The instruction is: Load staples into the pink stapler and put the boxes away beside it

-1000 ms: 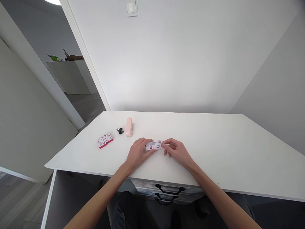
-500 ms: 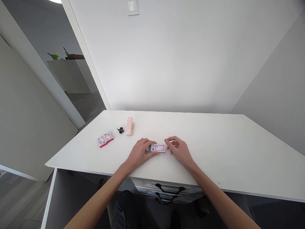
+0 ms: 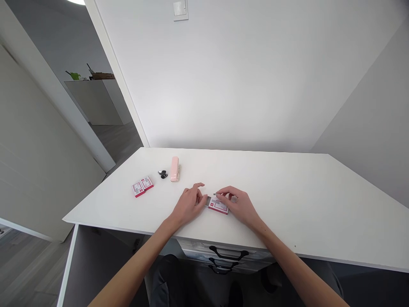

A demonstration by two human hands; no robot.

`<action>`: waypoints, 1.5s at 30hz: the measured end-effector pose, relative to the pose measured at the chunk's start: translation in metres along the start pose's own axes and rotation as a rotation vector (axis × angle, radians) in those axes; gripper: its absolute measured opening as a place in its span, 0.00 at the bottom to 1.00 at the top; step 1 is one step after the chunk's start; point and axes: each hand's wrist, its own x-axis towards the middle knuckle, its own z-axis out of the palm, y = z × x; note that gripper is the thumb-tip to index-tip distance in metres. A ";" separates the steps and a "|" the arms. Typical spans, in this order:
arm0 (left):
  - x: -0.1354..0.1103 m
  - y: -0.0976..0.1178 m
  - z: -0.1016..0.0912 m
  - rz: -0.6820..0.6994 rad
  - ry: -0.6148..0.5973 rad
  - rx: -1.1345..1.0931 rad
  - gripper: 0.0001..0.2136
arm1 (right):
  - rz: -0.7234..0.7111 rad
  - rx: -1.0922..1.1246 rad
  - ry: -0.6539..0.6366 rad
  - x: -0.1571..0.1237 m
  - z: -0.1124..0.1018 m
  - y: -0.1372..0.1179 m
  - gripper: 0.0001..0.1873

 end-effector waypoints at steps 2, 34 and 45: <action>0.000 0.002 -0.002 0.007 -0.031 -0.033 0.16 | -0.056 -0.027 -0.061 -0.001 0.000 -0.002 0.08; -0.005 0.016 -0.007 0.123 -0.174 -0.087 0.16 | -0.127 -0.137 -0.170 -0.004 0.006 -0.003 0.12; -0.004 0.026 0.002 0.075 -0.188 -0.217 0.18 | -0.089 -0.184 -0.138 -0.006 0.008 -0.001 0.12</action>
